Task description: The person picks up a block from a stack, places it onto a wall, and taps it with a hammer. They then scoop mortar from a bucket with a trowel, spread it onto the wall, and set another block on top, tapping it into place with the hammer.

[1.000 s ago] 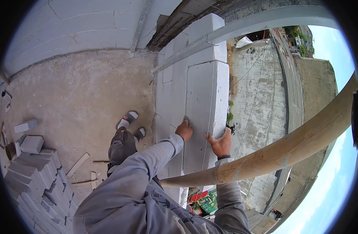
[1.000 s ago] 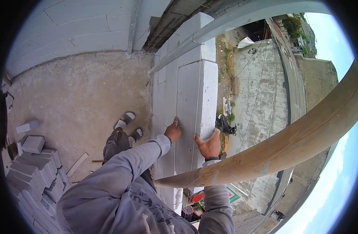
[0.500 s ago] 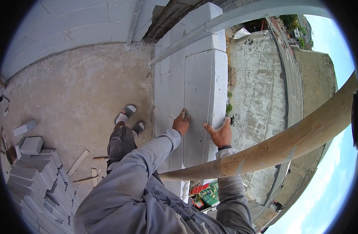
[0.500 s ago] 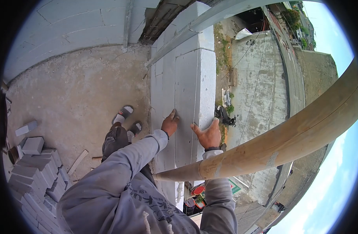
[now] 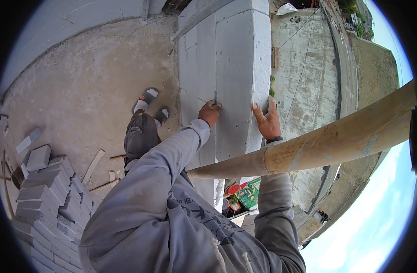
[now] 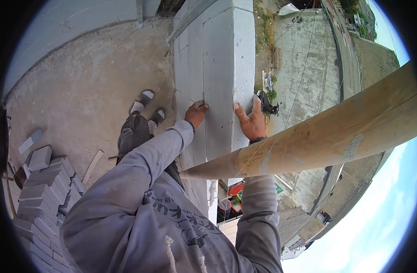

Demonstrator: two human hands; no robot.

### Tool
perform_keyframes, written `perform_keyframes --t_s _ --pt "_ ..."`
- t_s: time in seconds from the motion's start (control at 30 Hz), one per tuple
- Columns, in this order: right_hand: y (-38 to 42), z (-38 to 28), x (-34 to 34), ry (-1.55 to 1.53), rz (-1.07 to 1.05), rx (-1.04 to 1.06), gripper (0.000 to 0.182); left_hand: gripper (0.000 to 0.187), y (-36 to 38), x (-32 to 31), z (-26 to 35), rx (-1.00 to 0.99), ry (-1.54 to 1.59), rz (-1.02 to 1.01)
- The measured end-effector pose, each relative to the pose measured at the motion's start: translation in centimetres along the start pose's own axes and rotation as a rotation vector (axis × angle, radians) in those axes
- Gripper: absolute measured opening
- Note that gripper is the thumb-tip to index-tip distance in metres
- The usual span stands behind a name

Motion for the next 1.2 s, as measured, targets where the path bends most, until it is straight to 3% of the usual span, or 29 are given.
perform_keyframes --t_s 0.03,0.1,0.2,0.23,0.3,0.33,0.37,0.43,0.53,0.77,0.87,1.03,1.2 --pt "0.6 0.1 0.3 0.000 0.005 -0.003 0.081 0.050 -0.1 -0.1 0.2 -0.001 -0.005 0.001" --pt "2.5 1.3 -0.3 -0.387 -0.181 -0.233 0.065 0.051 -1.4 -1.2 -2.0 -0.012 0.058 0.003" --pt "7.2 9.4 -1.5 -0.192 -0.113 -0.348 0.055 0.053 -1.0 -0.9 -1.2 0.005 0.165 0.009" --pt "10.3 16.4 -4.3 -0.815 -0.098 -0.453 0.051 0.055 -0.6 -0.9 -0.8 0.041 0.215 0.006" --pt "14.6 18.8 -4.4 -0.686 -0.044 -0.257 0.046 0.058 -1.0 -0.9 -0.7 0.032 0.151 -0.038" --pt "15.9 14.8 -3.4 0.071 -0.007 0.007 0.046 0.061 -1.2 -1.0 -0.6 0.034 0.095 -0.072" --pt "16.9 12.7 -3.1 0.063 0.006 0.009 0.046 0.061 -1.2 -1.2 -0.5 0.023 0.085 -0.073" --pt "18.0 11.8 -3.2 -0.326 -0.026 -0.320 0.047 0.063 -1.1 -1.2 -1.1 0.069 0.192 -0.048" --pt "18.5 11.2 -3.1 -0.258 -0.063 -0.434 0.049 0.062 -1.6 -1.2 -1.7 0.056 0.182 -0.035" --pt "18.5 12.7 -3.4 -0.294 0.088 -0.392 0.053 0.058 -0.5 -0.8 -0.7 0.058 0.166 0.006" --pt "18.7 13.6 -3.8 -0.267 0.077 -0.436 0.054 0.057 -0.6 -0.2 -0.2 -0.029 0.136 0.034" --pt "18.3 12.2 -3.3 -0.180 0.110 -0.449 0.053 0.059 -1.1 -0.5 -0.8 0.039 0.129 0.005" --pt "18.3 12.4 -3.4 -0.238 0.070 -0.505 0.055 0.059 -1.7 -0.2 -0.4 -0.073 0.037 0.037"
Point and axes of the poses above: each hand's wrist, its own y-axis away from the middle knuckle, its own x-axis out of the back of the hand, z = x × y, the point moved 7 cm from there along -y, towards the middle knuckle, and after that the axes turned 3 degrees about -x, right-handed, at the moved point
